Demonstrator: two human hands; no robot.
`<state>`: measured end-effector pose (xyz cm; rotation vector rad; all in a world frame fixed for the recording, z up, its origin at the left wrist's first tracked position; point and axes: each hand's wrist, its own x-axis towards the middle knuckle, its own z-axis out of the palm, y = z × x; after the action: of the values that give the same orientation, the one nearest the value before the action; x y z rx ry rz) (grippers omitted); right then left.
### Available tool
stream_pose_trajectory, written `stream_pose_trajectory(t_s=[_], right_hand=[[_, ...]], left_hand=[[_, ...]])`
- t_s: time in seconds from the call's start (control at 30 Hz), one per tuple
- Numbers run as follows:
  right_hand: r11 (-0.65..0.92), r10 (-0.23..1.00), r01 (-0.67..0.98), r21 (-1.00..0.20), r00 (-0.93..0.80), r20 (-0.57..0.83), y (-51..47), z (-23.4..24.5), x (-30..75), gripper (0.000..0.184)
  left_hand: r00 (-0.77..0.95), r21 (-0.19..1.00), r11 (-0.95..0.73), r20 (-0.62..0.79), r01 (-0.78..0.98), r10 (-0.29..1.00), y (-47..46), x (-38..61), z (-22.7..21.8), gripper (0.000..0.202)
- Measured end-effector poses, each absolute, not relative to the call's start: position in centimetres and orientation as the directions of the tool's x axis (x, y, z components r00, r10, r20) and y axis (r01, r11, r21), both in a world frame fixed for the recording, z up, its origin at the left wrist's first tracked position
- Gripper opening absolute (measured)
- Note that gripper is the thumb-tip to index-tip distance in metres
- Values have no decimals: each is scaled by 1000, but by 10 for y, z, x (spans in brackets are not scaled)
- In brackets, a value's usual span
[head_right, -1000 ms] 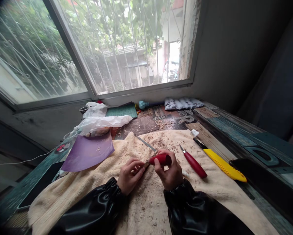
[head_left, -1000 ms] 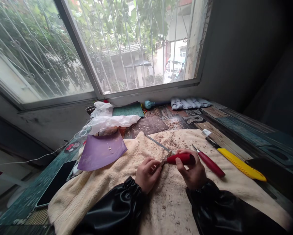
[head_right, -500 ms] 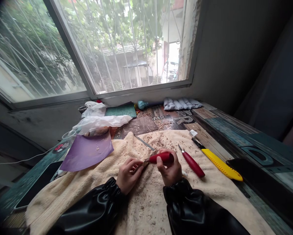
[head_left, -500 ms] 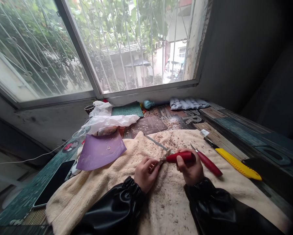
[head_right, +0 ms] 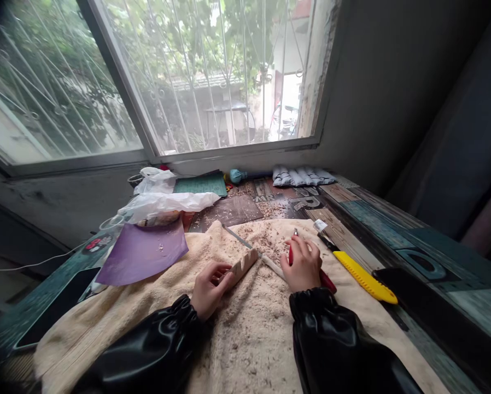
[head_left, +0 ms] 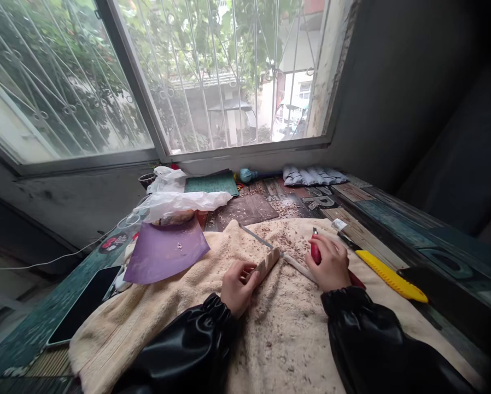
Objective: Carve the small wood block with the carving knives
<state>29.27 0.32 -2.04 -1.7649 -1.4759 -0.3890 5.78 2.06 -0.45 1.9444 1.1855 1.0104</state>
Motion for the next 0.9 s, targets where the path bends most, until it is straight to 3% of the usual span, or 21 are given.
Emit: stream_pose_trajectory(t_s=[0.13, 0.3, 0.43, 0.53, 0.7, 0.8, 0.9], right_hand=[[-16, 837, 979, -202, 124, 533, -1, -25, 279, 21], [-137, 932, 985, -103, 164, 323, -9, -18, 263, 14], [-132, 956, 989, -63, 144, 256, -9, -14, 262, 13], [-141, 944, 989, -36, 145, 295, -9, -13, 262, 18], [-235, 859, 965, -119, 264, 439, -11, -8, 260, 28], [-218, 886, 955, -199, 280, 370, -13, -7, 260, 29], [-72, 947, 958, -279, 153, 283, -12, -10, 261, 29]], left_hand=[[273, 837, -338, 236, 430, 933, 24, 57, -6, 20], [300, 835, -327, 206, 443, 931, 24, 57, -5, 23], [289, 843, -337, 228, 419, 930, 25, 56, -6, 23], [243, 859, -340, 261, 383, 934, 27, 55, -9, 22], [108, 894, -308, 288, 325, 951, 31, 54, -13, 24], [81, 893, -292, 281, 342, 956, 31, 54, -12, 24], [80, 893, -270, 259, 361, 963, 32, 54, -12, 23]])
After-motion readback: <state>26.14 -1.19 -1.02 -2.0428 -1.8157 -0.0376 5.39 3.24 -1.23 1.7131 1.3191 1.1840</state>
